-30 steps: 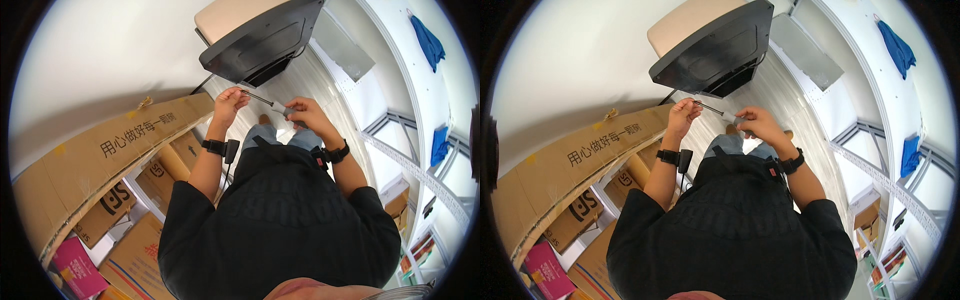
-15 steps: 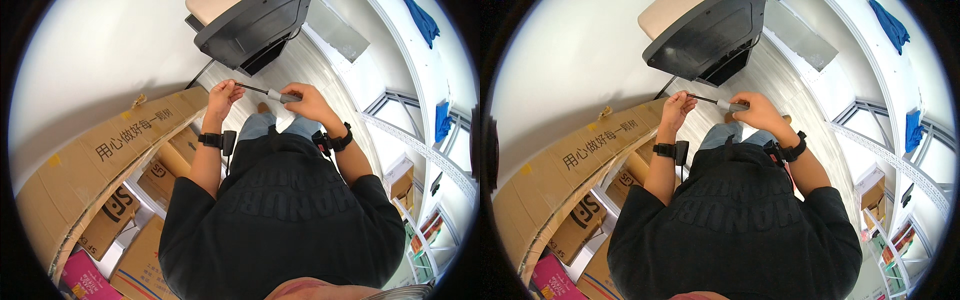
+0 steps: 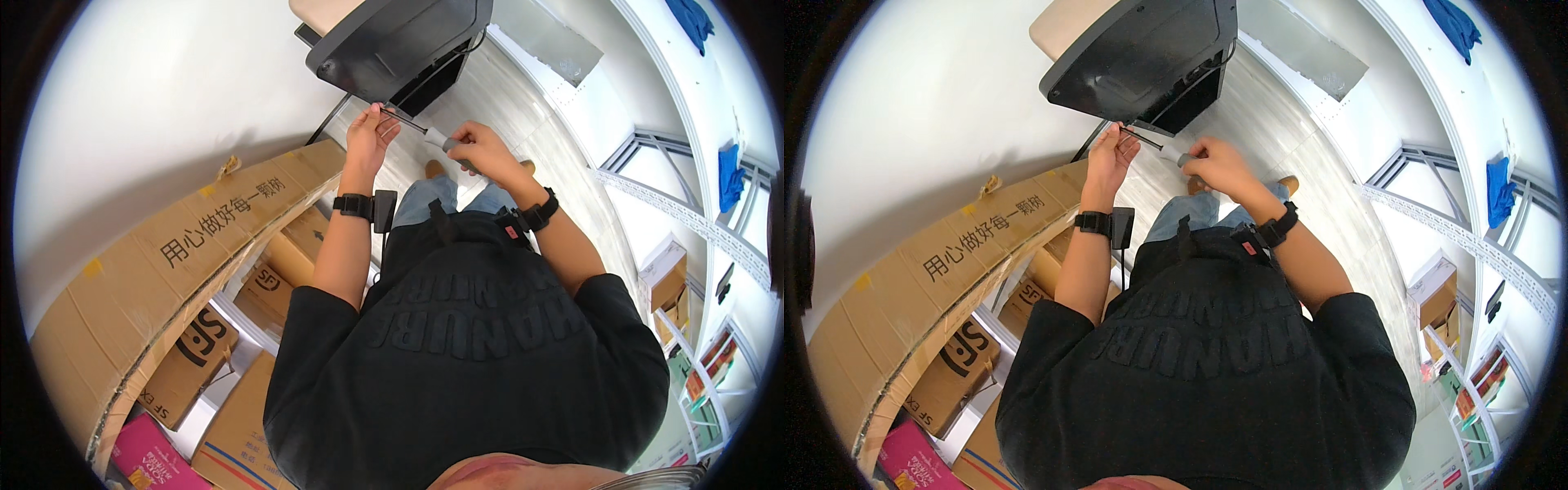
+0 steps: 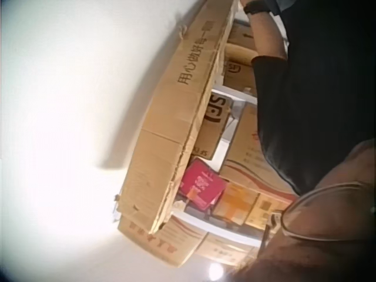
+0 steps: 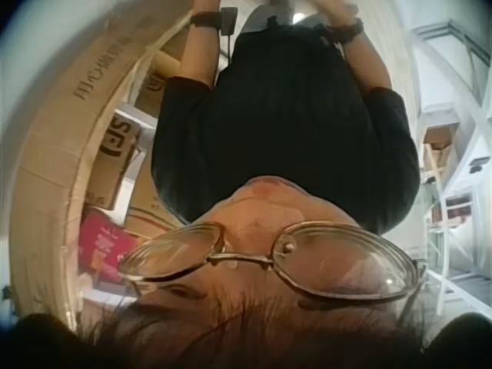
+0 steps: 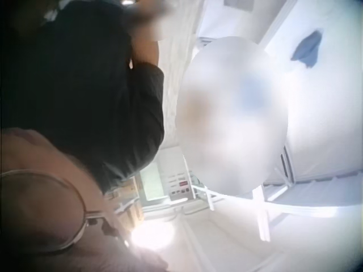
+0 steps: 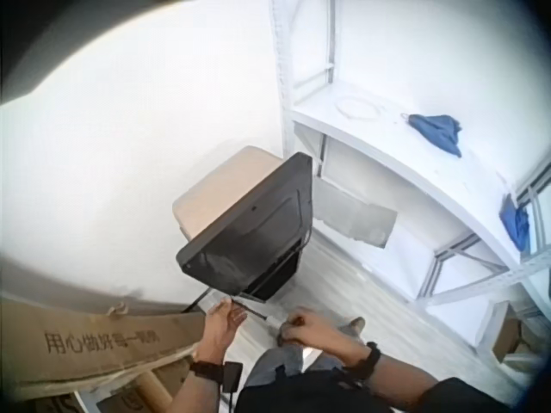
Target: The person wipes the interior of a black electronic device with a blue cloth, then uses a screwdriver to attach a black plastic cover and a metal backplate to the device.
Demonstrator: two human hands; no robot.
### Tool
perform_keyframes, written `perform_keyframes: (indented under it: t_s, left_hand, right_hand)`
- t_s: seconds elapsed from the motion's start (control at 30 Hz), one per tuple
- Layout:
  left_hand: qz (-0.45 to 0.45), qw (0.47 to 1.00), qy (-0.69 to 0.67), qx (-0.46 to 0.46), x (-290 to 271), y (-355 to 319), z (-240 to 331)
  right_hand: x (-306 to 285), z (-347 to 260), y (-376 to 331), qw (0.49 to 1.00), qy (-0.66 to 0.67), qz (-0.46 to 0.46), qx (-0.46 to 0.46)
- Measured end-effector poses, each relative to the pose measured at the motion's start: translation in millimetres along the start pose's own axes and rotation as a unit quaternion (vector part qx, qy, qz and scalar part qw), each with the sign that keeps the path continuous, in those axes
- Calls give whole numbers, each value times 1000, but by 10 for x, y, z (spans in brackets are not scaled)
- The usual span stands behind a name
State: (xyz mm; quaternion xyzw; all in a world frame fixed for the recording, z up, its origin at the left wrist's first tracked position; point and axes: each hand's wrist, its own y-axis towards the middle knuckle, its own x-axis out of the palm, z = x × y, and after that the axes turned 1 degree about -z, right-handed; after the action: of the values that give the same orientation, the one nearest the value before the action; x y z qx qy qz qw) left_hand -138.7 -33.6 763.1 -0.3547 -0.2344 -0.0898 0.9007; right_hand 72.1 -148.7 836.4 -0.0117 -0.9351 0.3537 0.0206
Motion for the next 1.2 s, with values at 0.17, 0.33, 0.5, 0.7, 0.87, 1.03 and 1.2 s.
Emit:
perform_keyframes:
  t_s: [0.17, 0.33, 0.5, 0.7, 0.87, 1.03, 1.2]
  left_hand:
    - [17, 999, -31, 13, 8, 60, 4]
    - [70, 997, -16, 26, 172, -9, -9]
    - [83, 996, 0, 30, 132, 2, 63]
    - [77, 996, 31, 32, 168, 11, 184]
    - [78, 995, 45, 36, 151, 13, 224]
    - [112, 983, 127, 69, 51, 53, 240]
    - [154, 851, 393, 313, -5, 144, 248]
  right_hand:
    - [89, 163, 121, 996, 79, -36, -9]
    - [185, 197, 133, 994, 108, -15, 3]
    - [273, 236, 200, 995, 98, -23, 13]
    - [348, 252, 230, 993, 119, -14, 21]
    - [410, 256, 254, 991, 137, -4, -8]
    - [427, 191, 235, 990, 138, -6, -11]
    - [416, 253, 269, 989, 145, -7, -11]
